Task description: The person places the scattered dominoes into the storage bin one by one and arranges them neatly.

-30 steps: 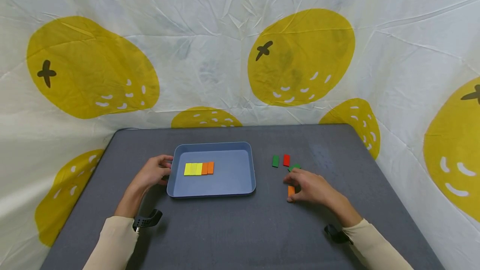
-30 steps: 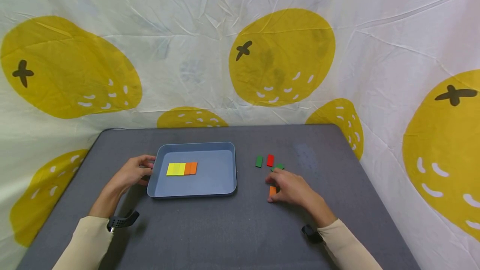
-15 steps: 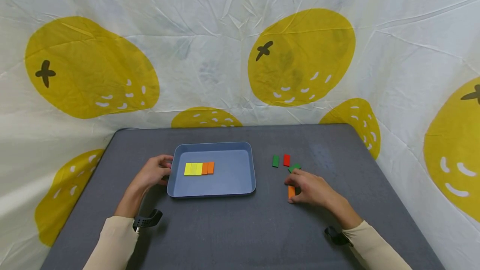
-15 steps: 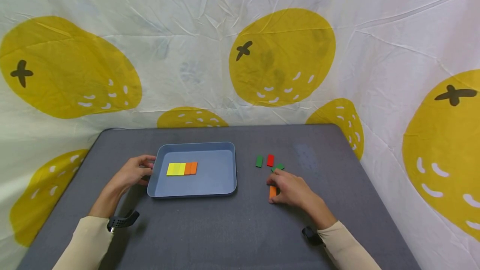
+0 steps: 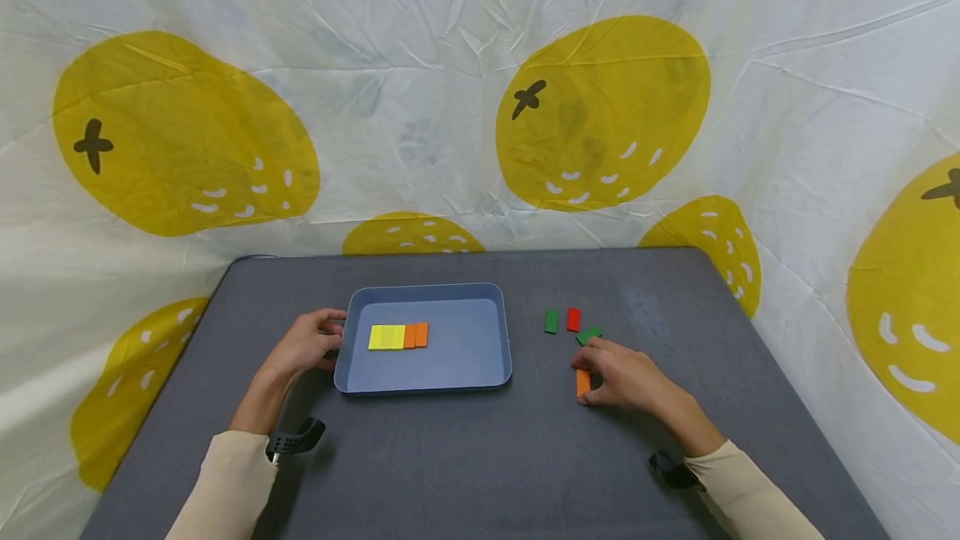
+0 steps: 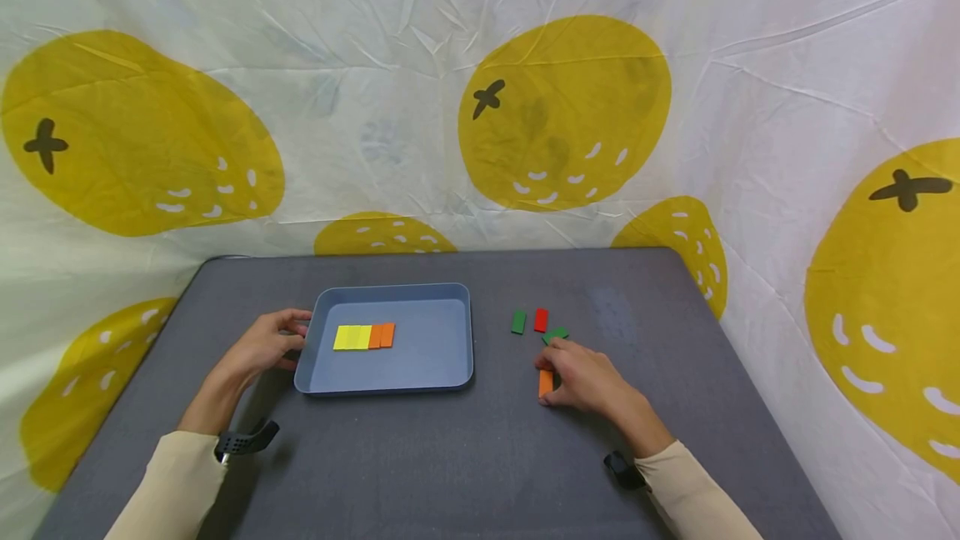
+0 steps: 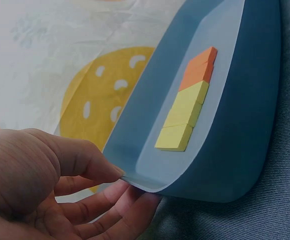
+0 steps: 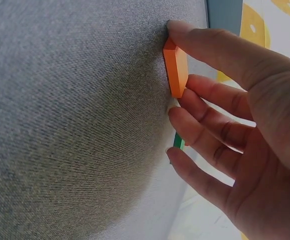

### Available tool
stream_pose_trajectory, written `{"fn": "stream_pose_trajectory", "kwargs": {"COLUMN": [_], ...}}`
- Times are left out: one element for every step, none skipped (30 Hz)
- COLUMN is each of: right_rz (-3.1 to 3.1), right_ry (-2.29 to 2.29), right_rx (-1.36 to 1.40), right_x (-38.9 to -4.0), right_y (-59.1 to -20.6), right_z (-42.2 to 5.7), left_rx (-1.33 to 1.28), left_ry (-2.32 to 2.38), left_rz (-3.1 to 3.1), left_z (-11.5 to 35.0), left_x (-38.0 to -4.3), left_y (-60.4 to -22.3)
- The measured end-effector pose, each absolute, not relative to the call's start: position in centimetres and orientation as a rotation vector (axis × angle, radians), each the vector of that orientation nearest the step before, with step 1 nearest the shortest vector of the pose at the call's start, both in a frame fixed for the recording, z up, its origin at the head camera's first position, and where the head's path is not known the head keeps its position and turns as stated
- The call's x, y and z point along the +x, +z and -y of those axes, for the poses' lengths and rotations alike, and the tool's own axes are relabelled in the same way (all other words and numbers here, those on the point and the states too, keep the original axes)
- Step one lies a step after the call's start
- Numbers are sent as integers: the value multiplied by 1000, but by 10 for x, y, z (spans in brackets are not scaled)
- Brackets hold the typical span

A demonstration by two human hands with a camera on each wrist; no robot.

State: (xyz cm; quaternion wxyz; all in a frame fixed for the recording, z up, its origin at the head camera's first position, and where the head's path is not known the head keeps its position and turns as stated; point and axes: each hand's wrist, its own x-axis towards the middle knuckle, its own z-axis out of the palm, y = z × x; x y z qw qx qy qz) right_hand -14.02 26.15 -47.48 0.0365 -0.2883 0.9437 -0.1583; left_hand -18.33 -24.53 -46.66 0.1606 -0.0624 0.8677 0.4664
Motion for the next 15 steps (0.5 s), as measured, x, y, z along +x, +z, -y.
{"fn": "stream_pose_trajectory", "kwargs": {"right_rz": [-2901,-2904,-2905,-2905,-2903,-2902,-2899,-2896,-2893,-2889,-2886,-2887,-2887,-2889,-2891], "right_ry": [-479,-471,-466,-462,-461,-459,-460,-466,-473,-482,-490,-493,-500,-505,-509], "right_rx": [-881,-878,-876,-877,-881,-886,-893,-902,-910,-921,-930,-940,-949,-958,-963], "right_x": [-140,-140,-141,-141,-141,-142,-142,-142,-142,-143,-143,-143,-144,-145,-146], "right_y": [-474,-474,-473,-473,-472,-472,-471,-471,-470,-470,-469,-469,-468,-468,-467], "right_z": [-262,-262,-262,-262,-262,-262,-262,-262,-261,-261,-260,-260,-259,-258,-257], "left_rx": [-175,-175,-174,-175,-173,-174,-174,-176,-172,-170,-170,-170,-169,-169,-168], "left_ry": [1333,1335,1337,1337,1337,1338,1335,1335,1332,1331,1329,1327,1326,1327,1327], "left_rz": [-2477,-2476,-2475,-2475,-2475,-2476,-2476,-2477,-2479,-2480,-2481,-2483,-2484,-2485,-2485], "left_z": [245,245,245,245,245,245,245,245,245,245,245,245,246,246,246], "left_x": [-184,-184,-184,-184,-184,-184,-185,-185,-185,-185,-185,-185,-185,-185,-185], "left_y": [-466,-466,-466,-466,-466,-466,-466,-466,-466,-466,-466,-466,-466,-467,-467]}}
